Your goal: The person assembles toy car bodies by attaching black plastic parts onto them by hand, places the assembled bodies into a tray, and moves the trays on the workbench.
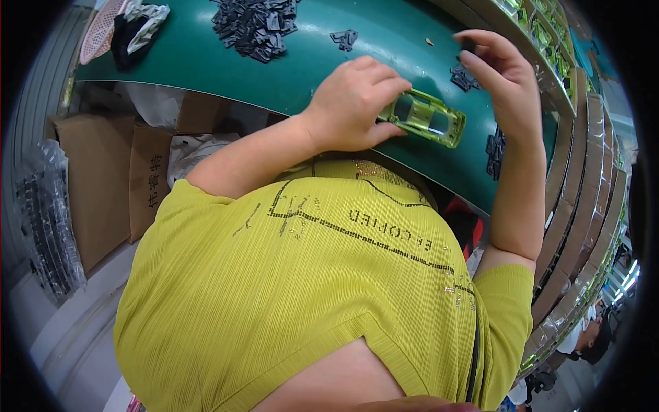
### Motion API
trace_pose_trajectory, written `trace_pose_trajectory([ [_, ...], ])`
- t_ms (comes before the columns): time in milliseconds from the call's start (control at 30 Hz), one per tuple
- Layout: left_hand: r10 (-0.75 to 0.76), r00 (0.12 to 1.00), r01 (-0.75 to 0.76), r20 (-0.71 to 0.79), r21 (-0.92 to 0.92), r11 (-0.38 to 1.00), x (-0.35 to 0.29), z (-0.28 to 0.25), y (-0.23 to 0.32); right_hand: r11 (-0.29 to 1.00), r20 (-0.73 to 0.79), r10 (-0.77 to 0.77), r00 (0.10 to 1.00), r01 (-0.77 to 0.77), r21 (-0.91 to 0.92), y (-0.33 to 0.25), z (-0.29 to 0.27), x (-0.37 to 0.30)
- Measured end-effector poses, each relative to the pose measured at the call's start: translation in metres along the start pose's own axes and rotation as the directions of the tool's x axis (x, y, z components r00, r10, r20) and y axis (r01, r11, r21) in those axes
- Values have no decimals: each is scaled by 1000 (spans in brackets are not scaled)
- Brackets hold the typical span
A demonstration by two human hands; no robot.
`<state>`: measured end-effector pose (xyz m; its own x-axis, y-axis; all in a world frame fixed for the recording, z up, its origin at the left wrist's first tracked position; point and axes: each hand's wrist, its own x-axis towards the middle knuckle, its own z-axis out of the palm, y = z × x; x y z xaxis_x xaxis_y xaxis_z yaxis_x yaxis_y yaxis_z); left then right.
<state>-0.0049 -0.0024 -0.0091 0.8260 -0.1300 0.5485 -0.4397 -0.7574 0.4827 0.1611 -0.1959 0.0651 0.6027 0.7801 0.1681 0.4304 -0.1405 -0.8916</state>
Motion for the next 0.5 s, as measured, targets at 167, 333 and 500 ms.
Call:
trace_pose_trajectory([
  [167, 5, 1000, -5, 2, 37, 999, 5, 2, -2, 997, -1, 5, 1000, -5, 78, -9, 6, -43],
  [333, 40, 999, -41, 20, 54, 998, 9, 4, -3, 964, -59, 133, 989, -115, 239, -7, 37, -68],
  [500, 59, 998, -59, 9, 72, 996, 8, 4, -2, 982, -1, -112, 994, 111, -154, 2, 39, -70],
])
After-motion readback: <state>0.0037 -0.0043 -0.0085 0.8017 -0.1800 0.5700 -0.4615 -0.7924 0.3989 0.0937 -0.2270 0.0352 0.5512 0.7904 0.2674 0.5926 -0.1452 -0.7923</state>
